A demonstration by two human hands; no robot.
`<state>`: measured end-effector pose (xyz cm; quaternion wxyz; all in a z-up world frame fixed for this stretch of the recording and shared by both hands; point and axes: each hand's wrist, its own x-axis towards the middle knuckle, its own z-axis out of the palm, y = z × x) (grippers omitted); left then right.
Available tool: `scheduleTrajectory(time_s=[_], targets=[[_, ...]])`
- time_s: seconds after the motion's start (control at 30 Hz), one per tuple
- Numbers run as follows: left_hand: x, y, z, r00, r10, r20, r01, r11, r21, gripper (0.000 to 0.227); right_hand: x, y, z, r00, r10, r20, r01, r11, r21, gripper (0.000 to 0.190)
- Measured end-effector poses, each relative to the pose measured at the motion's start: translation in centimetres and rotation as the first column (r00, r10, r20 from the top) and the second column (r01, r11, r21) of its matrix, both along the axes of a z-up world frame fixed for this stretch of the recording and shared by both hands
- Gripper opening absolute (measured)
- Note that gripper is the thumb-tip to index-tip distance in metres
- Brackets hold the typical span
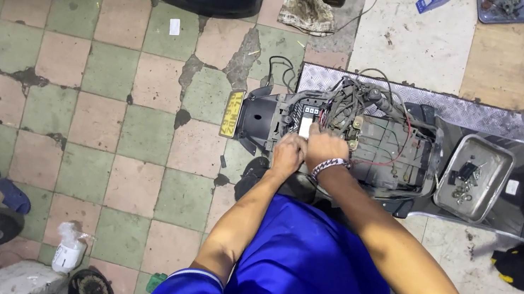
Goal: The person uses a screwdriver to work on the exposed wiring and battery area of a scooter. They repeatedly tighten and loosen screws on the battery terminals and surrounding components while standing in a cluttered workshop.
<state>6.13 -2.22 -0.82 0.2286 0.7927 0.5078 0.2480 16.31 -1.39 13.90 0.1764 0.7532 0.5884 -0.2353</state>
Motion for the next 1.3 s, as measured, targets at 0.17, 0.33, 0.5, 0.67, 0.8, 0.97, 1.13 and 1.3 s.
scheduleTrajectory(time_s=[0.17,0.33,0.5,0.67,0.8,0.97,1.13,1.3], targets=[[-1.2,0.2,-1.9,0.997,-0.072,0.019,0.071,0.997,0.018,0.012,-1.4,-0.6,2.5,0.996,0.054,-0.065,-0.052,0.998,0.022,0.052],[-1.1,0.3,-5.8,0.999,-0.032,0.022,0.031,0.999,0.044,0.016,-1.7,-0.8,3.4,0.997,-0.029,-0.065,0.034,0.997,0.066,0.059],[-1.6,0.4,-4.6,0.994,-0.105,0.023,0.104,0.993,0.057,0.011,-1.5,-1.2,-0.2,0.997,-0.008,-0.074,0.017,0.992,0.124,0.048],[-1.6,0.5,-6.9,0.997,-0.078,0.026,0.076,0.996,0.055,0.013,-1.8,-1.7,2.6,0.994,-0.004,-0.105,0.031,0.967,0.252,0.051],[-1.7,0.6,-3.0,0.999,-0.045,-0.024,0.046,0.995,0.089,0.015,-1.2,-0.8,-1.6,0.997,-0.041,-0.062,0.047,0.993,0.104,0.055],[-1.6,-0.2,-0.4,0.968,-0.025,-0.249,-0.017,0.986,-0.165,0.024,-2.3,-2.2,-0.4,0.986,0.089,-0.139,-0.029,0.922,0.386,0.024],[0.6,-1.5,2.5,0.968,-0.034,-0.250,-0.019,0.978,-0.207,0.027,-2.2,-2.7,-3.3,0.994,0.106,-0.013,-0.096,0.939,0.330,0.042],[2.3,-3.6,4.5,0.964,-0.005,-0.267,-0.064,0.967,-0.248,0.030,-5.3,-3.0,-7.7,0.996,-0.033,0.078,-0.011,0.867,0.498,0.039]])
